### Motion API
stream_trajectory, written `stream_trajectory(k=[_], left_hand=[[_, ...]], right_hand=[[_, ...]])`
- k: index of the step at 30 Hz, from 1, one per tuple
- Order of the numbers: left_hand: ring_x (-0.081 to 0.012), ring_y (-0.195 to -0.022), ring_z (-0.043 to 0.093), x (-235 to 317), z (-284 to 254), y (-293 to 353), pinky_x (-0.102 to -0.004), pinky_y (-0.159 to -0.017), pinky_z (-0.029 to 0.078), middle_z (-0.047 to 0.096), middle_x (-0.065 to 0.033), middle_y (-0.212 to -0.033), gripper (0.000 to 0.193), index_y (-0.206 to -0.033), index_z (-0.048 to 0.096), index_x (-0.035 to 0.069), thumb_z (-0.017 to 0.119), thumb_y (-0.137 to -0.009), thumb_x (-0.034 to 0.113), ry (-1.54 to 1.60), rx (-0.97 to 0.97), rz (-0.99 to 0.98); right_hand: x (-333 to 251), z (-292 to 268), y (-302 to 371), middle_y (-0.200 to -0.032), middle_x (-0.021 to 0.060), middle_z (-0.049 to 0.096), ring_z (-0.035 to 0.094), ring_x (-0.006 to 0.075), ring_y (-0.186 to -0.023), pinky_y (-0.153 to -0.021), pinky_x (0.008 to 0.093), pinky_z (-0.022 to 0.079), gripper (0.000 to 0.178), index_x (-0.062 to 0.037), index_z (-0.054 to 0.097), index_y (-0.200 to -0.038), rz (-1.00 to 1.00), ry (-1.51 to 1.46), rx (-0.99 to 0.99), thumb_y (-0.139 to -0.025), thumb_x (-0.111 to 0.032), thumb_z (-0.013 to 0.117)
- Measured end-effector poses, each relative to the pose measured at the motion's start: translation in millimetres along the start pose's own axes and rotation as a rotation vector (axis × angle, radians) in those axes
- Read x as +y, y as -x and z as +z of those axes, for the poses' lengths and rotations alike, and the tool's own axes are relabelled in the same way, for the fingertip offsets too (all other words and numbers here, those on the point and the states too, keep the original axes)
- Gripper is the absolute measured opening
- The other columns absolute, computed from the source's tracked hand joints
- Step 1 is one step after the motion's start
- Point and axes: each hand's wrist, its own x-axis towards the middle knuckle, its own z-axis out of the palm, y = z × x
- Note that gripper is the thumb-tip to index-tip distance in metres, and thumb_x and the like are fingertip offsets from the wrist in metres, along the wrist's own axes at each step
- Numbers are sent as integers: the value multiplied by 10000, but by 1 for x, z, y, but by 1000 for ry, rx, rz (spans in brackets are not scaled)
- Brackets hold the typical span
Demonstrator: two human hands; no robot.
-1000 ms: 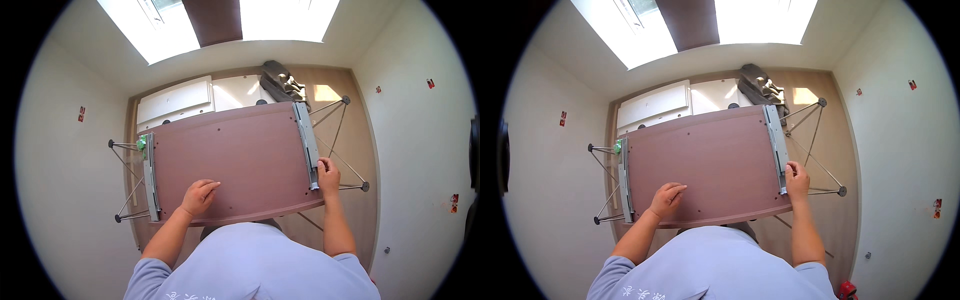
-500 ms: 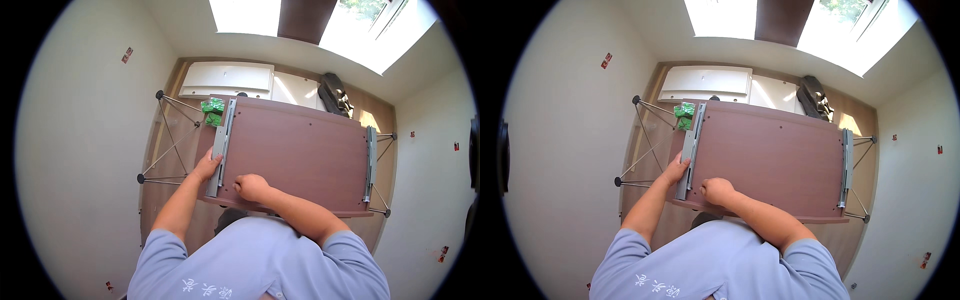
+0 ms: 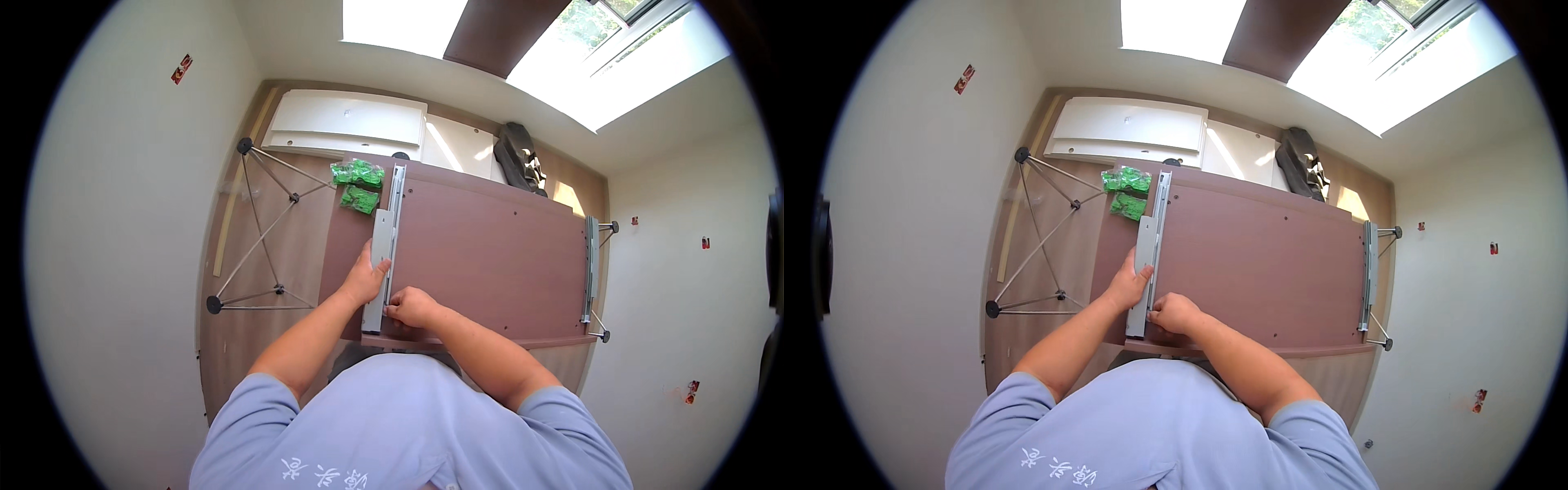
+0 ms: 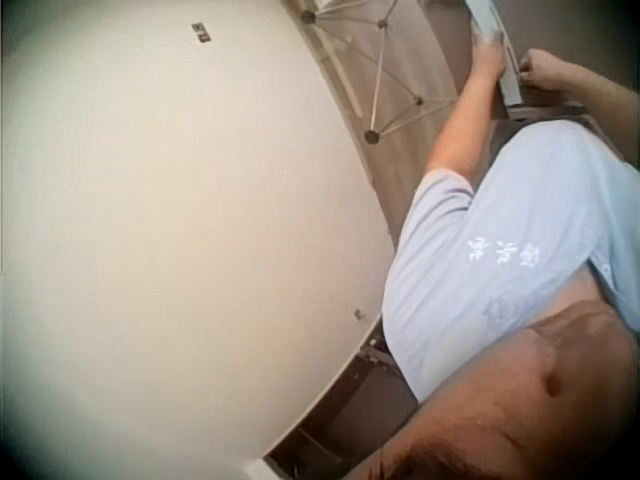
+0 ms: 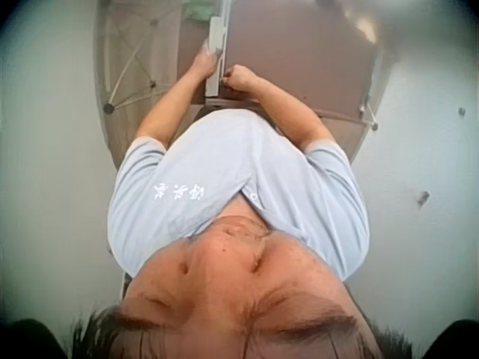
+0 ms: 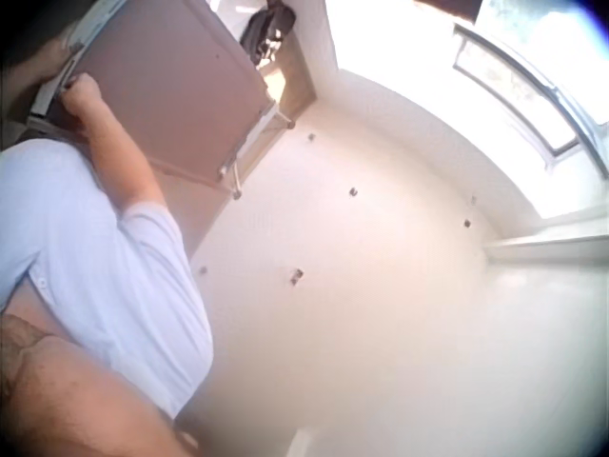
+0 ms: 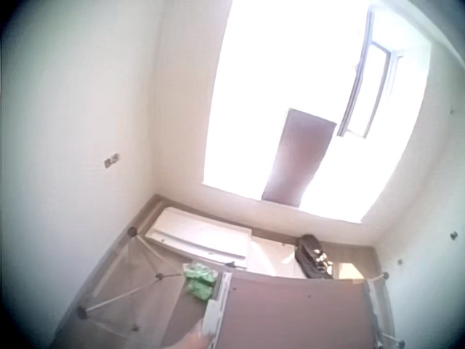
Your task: The person installs metal drawer slides onto a wooden board using an electric drill and screws.
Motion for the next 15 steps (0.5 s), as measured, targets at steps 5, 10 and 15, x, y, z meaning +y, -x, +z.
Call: stream_trajectory(k=[5, 10, 15], left_hand=[[-413, -1330, 637, -4, 4, -46, -464, -1117, 489, 640, -285, -1430, 714, -1638, 326, 23, 608, -1104, 404, 34, -3, 73], [-391, -1309, 652, 16, -7, -133, -455, -1108, 495, 663, -269, -1415, 721, -1638, 337, 21, 609, -1104, 422, 34, 7, -41], [-349, -1315, 649, 50, -3, -139, -435, -1109, 493, 653, -243, -1448, 730, -1643, 359, 35, 636, -1093, 428, 68, -38, -147]], right_hand=[[1, -10, 3, -703, 53, 724, 700, 192, -598, -672, 386, 574, 300, -65, 778, -882, -36, -11, -3, -1021, -312, 682], [-1, -20, -8, -713, 69, 733, 709, 220, -638, -705, 400, 574, 319, -71, 783, -867, -39, 33, 3, -1002, -345, 691], [9, -23, -2, -770, 100, 757, 731, 281, -754, -775, 439, 577, 351, -75, 805, -897, -41, 50, 76, -993, -393, 694]])
